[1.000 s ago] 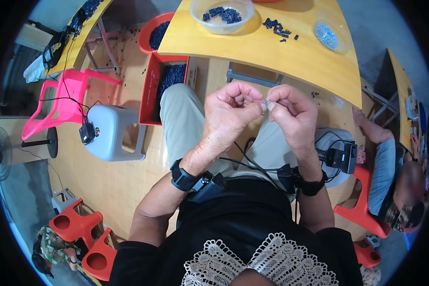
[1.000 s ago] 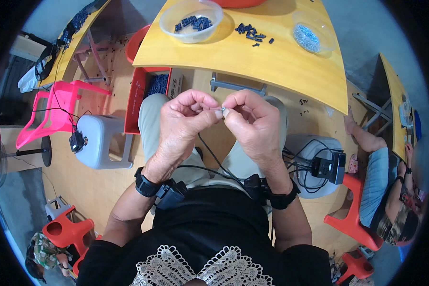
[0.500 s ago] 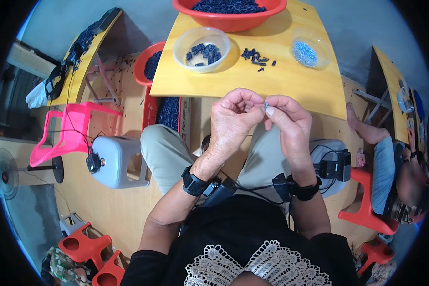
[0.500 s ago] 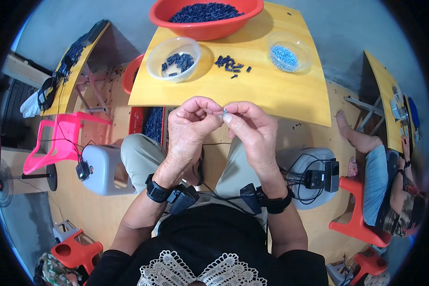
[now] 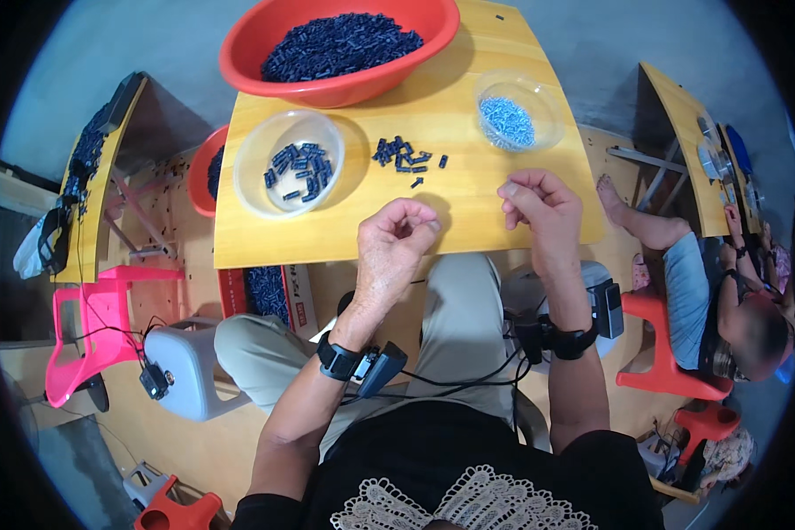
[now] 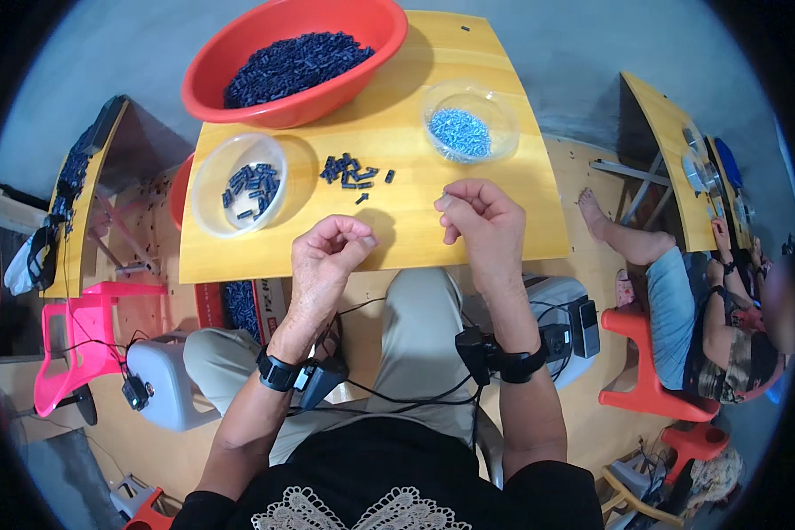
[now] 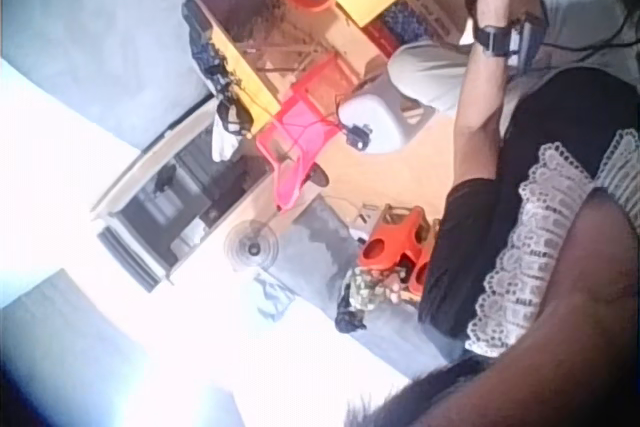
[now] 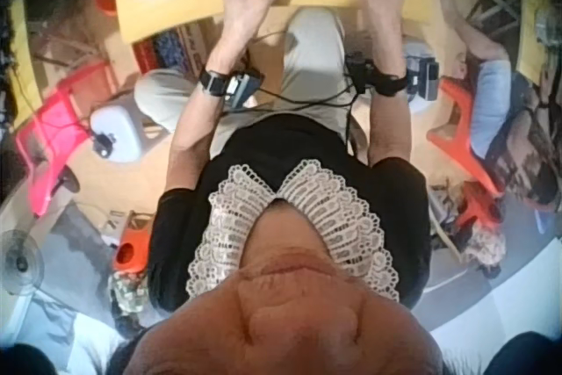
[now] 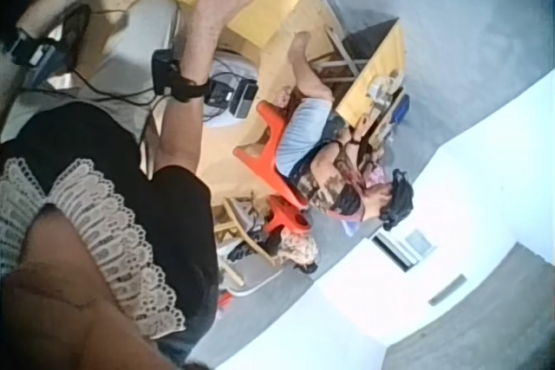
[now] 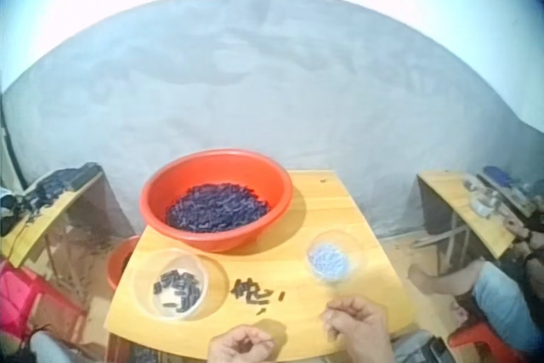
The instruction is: Assembling small plastic components by inserting metal pins into blue plastic housings.
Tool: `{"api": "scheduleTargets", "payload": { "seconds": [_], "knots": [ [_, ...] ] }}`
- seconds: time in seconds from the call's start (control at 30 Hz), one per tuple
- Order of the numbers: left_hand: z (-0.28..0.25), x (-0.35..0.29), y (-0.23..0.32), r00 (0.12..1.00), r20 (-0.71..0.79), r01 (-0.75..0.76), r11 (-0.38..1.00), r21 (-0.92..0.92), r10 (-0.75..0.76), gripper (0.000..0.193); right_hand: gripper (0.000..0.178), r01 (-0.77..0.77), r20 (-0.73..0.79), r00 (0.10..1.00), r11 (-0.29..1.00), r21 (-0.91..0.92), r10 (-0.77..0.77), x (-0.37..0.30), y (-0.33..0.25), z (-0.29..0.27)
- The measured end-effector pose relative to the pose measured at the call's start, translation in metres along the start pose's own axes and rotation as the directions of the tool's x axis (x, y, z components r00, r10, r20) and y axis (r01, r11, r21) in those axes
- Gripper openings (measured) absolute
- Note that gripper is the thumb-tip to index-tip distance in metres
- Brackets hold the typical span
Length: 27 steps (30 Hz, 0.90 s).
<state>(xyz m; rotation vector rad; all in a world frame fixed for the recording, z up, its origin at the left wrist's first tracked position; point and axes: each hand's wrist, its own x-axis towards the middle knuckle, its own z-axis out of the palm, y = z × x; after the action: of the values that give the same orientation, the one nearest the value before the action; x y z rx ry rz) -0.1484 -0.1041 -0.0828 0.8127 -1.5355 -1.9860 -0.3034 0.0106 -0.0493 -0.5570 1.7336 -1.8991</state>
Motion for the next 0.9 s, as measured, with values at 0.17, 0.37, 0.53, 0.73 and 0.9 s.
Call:
{"api": "scheduleTargets", "payload": {
  "seconds": [0.17,0.37,0.53,0.73,0.9],
  "knots": [
    [-0.001,0.013,-0.007,0.995,-0.043,-0.084,0.990,0.116,0.089,0.001,0.014,0.085,-0.032,0.996,0.992,-0.089,-0.088,0.028,-0.023,-0.011],
    [-0.001,0.018,-0.006,1.000,-0.006,-0.005,1.000,0.023,0.006,0.002,0.011,0.087,-0.073,0.992,0.975,-0.202,-0.104,0.070,-0.043,-0.024],
    [-0.008,0.017,-0.009,0.999,0.042,0.011,0.998,0.057,-0.013,0.002,0.016,0.092,-0.044,0.992,0.904,-0.416,-0.121,0.101,-0.035,-0.030],
    [-0.008,0.017,-0.010,0.999,0.051,0.016,0.997,0.082,-0.020,0.001,0.023,0.165,-0.087,0.961,0.795,-0.583,-0.263,0.128,-0.029,-0.039],
    [-0.006,0.015,-0.010,0.999,0.038,0.015,0.997,0.070,-0.018,0.003,0.019,0.181,-0.025,0.964,0.722,-0.667,-0.265,0.128,-0.039,-0.039]
  ]
}}
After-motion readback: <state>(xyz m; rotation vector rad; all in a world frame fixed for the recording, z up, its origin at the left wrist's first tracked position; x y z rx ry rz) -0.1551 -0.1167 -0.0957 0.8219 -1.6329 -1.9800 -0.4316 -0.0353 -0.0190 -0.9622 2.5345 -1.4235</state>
